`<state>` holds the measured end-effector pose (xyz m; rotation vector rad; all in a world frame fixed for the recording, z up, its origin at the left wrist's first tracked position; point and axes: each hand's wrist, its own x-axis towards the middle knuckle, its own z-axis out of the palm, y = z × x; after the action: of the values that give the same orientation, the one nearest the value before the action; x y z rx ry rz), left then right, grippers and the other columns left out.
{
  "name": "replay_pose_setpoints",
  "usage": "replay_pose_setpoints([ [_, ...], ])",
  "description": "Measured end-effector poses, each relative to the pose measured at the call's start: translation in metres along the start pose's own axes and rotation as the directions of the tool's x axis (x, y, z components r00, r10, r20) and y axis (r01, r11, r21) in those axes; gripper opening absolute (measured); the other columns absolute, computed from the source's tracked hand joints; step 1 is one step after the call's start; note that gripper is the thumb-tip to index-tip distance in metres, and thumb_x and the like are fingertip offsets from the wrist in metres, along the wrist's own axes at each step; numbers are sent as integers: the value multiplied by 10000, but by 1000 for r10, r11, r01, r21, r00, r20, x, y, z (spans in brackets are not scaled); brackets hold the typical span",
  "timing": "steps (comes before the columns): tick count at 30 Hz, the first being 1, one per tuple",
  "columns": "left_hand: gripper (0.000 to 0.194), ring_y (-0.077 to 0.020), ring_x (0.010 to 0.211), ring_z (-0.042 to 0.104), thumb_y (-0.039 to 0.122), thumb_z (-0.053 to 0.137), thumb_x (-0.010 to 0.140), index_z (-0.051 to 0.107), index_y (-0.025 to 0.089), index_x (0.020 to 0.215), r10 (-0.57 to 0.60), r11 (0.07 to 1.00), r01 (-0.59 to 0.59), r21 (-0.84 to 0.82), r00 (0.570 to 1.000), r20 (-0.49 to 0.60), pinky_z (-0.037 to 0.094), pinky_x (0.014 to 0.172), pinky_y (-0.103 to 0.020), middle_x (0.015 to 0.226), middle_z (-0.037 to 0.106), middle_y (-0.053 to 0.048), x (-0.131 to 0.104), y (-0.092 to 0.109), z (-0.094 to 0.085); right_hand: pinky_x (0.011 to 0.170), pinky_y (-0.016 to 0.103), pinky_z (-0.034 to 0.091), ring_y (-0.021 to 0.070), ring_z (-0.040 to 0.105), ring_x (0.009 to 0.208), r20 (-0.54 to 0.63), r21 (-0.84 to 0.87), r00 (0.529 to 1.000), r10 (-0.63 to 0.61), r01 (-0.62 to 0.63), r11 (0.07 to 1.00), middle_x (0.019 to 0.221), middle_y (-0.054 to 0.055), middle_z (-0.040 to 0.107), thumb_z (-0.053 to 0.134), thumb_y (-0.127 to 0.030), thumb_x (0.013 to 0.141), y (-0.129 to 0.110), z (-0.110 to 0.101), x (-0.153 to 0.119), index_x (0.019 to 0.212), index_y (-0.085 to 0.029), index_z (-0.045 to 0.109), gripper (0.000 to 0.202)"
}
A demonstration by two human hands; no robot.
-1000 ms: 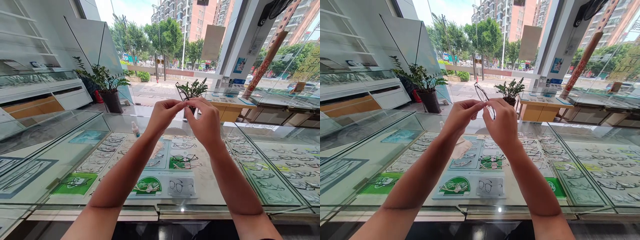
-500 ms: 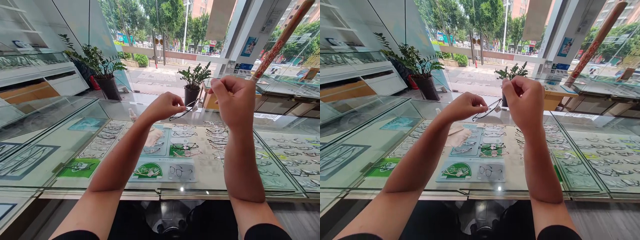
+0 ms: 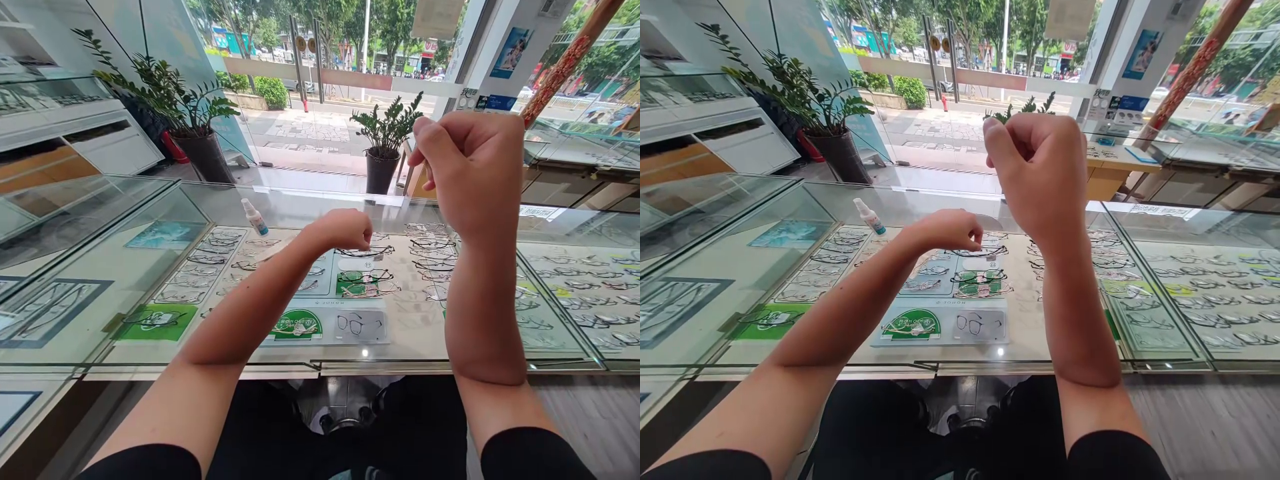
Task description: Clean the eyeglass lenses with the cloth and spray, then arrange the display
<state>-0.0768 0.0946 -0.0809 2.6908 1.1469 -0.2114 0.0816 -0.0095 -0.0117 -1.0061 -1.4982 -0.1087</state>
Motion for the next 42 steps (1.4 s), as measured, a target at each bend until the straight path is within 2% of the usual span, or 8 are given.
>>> replay_pose_setpoints([
  [9,193,-290,951,745,246,780,898,908,208,1036,20,993,-30,114,996,82,521,783,-389,1044,861,-123,16,14,25,644,361,458,137,542,538,58,-5,998,-12,12,1000,551,-50,524,682,-463,1138,-5,-1,1,618,-251,614,566],
  [14,209,-311,935,752,216,798,865,918,209,1036,21,992,-32,122,996,88,548,801,-414,1017,862,-146,18,17,33,672,374,453,154,543,581,91,-34,995,37,-34,999,567,-34,545,697,-397,1130,-12,-2,1,619,-252,612,538],
  [20,167,-280,868,726,194,797,839,907,227,961,10,989,-22,146,997,82,545,774,-401,971,858,-131,19,17,35,680,390,428,167,519,599,111,-55,992,67,-62,997,576,-33,512,703,-369,1123,-15,-2,0,620,-258,570,532],
  [24,179,-277,842,718,179,796,818,907,220,952,3,990,-15,144,997,81,550,777,-404,914,842,-130,20,16,36,693,384,440,169,512,604,121,-73,990,78,-69,995,583,-30,506,695,-334,1123,-14,-2,0,627,-256,597,511],
  [30,194,-289,879,733,178,762,835,899,206,970,0,987,-17,161,995,104,544,769,-406,978,857,-129,24,12,38,737,411,499,197,532,626,157,-79,983,91,-79,994,594,-17,483,711,-457,1125,-11,-1,-1,651,-270,605,520],
  [34,199,-281,890,738,179,763,832,893,203,981,-10,985,-7,171,995,102,550,771,-390,989,863,-131,27,12,41,742,417,536,218,581,662,166,-70,983,85,-74,995,602,-12,491,699,-541,1119,-11,-2,-2,727,-279,673,472],
  [38,197,-290,911,748,195,777,831,894,203,989,-13,986,-5,168,994,107,555,784,-389,994,865,-137,26,12,40,758,426,560,232,621,693,178,-73,979,98,-86,994,621,-10,514,688,-537,1122,-11,-1,-2,762,-287,698,438],
  [42,203,-298,962,752,240,789,851,898,228,1023,-16,990,6,138,997,75,552,803,-386,1045,867,-119,23,4,31,771,440,575,226,631,682,173,-62,979,104,-95,994,626,-12,538,709,-538,1114,-10,-1,-2,728,-281,679,465],
])
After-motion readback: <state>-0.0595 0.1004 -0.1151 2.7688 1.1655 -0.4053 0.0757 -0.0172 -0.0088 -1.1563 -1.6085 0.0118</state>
